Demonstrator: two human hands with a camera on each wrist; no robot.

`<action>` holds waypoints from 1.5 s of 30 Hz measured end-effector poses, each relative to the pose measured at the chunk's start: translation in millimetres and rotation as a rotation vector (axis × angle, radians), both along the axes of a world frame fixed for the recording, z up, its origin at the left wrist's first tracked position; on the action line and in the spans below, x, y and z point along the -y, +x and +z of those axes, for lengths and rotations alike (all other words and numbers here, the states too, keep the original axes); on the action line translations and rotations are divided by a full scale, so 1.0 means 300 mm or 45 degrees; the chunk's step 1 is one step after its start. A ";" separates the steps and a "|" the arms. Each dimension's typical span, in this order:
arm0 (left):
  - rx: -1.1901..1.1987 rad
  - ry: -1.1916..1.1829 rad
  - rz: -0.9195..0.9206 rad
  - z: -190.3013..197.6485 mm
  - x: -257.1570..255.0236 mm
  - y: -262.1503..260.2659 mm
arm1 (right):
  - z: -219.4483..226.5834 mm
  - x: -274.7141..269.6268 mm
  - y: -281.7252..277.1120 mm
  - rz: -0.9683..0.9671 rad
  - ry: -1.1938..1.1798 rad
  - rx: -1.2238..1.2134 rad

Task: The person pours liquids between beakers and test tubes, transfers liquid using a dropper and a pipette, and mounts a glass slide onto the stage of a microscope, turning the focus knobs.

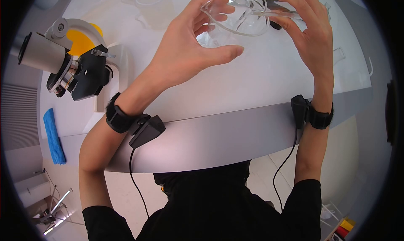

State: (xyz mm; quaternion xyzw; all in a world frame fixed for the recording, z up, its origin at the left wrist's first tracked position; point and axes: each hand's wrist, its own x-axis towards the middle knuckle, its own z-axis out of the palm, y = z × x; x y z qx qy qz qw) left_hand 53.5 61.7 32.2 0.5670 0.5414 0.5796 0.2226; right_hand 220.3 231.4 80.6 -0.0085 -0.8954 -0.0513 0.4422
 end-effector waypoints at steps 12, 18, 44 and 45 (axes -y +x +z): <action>-0.025 0.008 -0.002 -0.004 0.001 -0.004 | 0.024 0.009 0.017 -0.133 -0.025 0.153; 0.002 -0.017 0.002 0.003 0.002 0.001 | 0.007 0.006 0.000 0.028 -0.010 -0.008; -0.018 -0.012 0.010 -0.005 0.001 -0.005 | 0.018 0.004 0.012 -0.076 0.025 0.090; -0.015 -0.012 0.008 -0.005 0.001 -0.005 | 0.015 0.002 0.010 -0.076 0.026 0.089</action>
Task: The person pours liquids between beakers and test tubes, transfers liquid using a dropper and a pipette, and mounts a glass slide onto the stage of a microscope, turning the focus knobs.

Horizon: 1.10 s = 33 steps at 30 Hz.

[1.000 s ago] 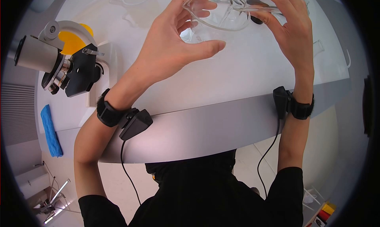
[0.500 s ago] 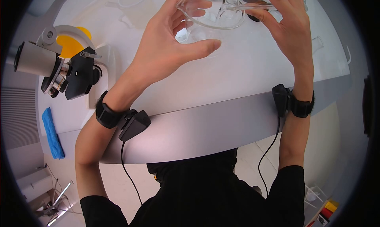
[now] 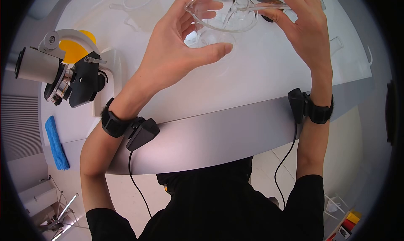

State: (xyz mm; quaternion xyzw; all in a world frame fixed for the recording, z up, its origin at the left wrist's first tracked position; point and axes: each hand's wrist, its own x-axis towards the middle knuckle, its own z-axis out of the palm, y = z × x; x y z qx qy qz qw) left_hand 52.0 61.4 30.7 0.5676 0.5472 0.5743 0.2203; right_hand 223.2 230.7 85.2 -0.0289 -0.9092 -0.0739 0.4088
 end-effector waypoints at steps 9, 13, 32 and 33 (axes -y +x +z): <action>0.005 -0.002 -0.009 -0.002 0.000 0.000 | -0.008 -0.002 -0.011 0.160 -0.016 -0.118; 0.001 0.001 -0.005 -0.002 0.000 0.001 | -0.007 0.000 -0.011 0.151 -0.030 -0.111; 0.007 -0.009 -0.016 -0.001 0.001 0.000 | 0.002 0.010 -0.009 0.124 -0.030 -0.075; -0.001 -0.004 -0.017 -0.004 0.000 -0.002 | 0.002 0.010 -0.009 0.124 -0.029 -0.075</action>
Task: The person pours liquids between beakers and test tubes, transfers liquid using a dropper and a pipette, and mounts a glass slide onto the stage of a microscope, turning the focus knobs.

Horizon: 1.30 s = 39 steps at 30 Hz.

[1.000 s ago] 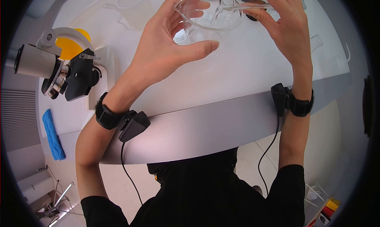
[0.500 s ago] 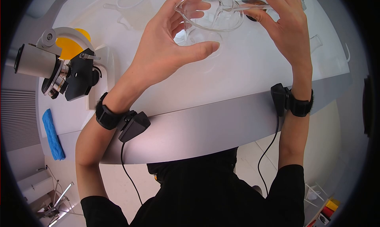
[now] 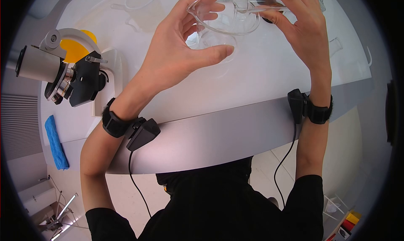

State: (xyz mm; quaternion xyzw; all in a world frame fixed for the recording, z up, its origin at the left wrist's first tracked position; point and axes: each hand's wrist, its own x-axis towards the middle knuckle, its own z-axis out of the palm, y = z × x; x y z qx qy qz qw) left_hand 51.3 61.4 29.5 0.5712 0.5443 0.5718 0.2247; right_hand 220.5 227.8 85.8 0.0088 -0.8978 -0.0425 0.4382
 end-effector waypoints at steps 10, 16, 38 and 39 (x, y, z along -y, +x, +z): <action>-0.023 0.009 0.003 -0.005 0.000 -0.001 | -0.004 -0.006 -0.001 -0.014 0.032 -0.005; 0.038 0.001 -0.019 0.025 0.000 0.011 | -0.027 -0.032 -0.009 0.195 -0.384 -0.021; -0.032 0.102 0.126 0.309 0.039 0.000 | -0.031 -0.033 0.040 0.098 -0.828 -0.136; -0.008 0.108 0.134 0.325 0.037 0.005 | -0.029 -0.031 0.041 0.076 -0.866 -0.108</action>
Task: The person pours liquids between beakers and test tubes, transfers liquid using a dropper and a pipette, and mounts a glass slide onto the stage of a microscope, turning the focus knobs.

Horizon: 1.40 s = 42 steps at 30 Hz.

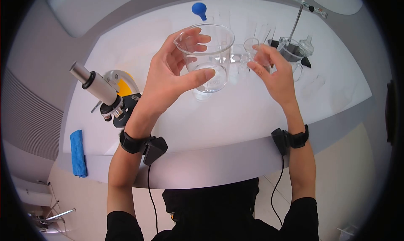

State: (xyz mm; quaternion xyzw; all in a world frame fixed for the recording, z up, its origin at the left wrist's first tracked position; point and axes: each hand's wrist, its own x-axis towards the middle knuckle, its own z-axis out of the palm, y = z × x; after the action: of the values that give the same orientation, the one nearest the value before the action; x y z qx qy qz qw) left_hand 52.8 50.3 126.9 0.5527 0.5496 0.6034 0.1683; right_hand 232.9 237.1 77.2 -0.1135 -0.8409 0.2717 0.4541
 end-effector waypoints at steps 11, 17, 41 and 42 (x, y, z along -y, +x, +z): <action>0.017 0.095 -0.013 0.124 -0.053 -0.001 | -0.039 -0.018 0.006 -0.019 -0.056 -0.012; 0.047 0.200 -0.027 0.195 -0.074 0.004 | -0.030 -0.016 0.017 -0.049 -0.034 0.011; -0.027 0.237 0.045 0.302 -0.087 0.060 | -0.053 -0.018 0.018 -0.033 -0.004 -0.050; -0.030 0.242 0.044 0.302 -0.089 0.059 | -0.053 -0.017 0.017 -0.030 -0.006 -0.050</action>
State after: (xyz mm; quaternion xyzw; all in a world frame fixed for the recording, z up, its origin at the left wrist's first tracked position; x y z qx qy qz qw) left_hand 70.4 76.8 217.6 0.5637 0.5012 0.6491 0.0982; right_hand 238.1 242.3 61.3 -0.1190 -0.8297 0.2705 0.4735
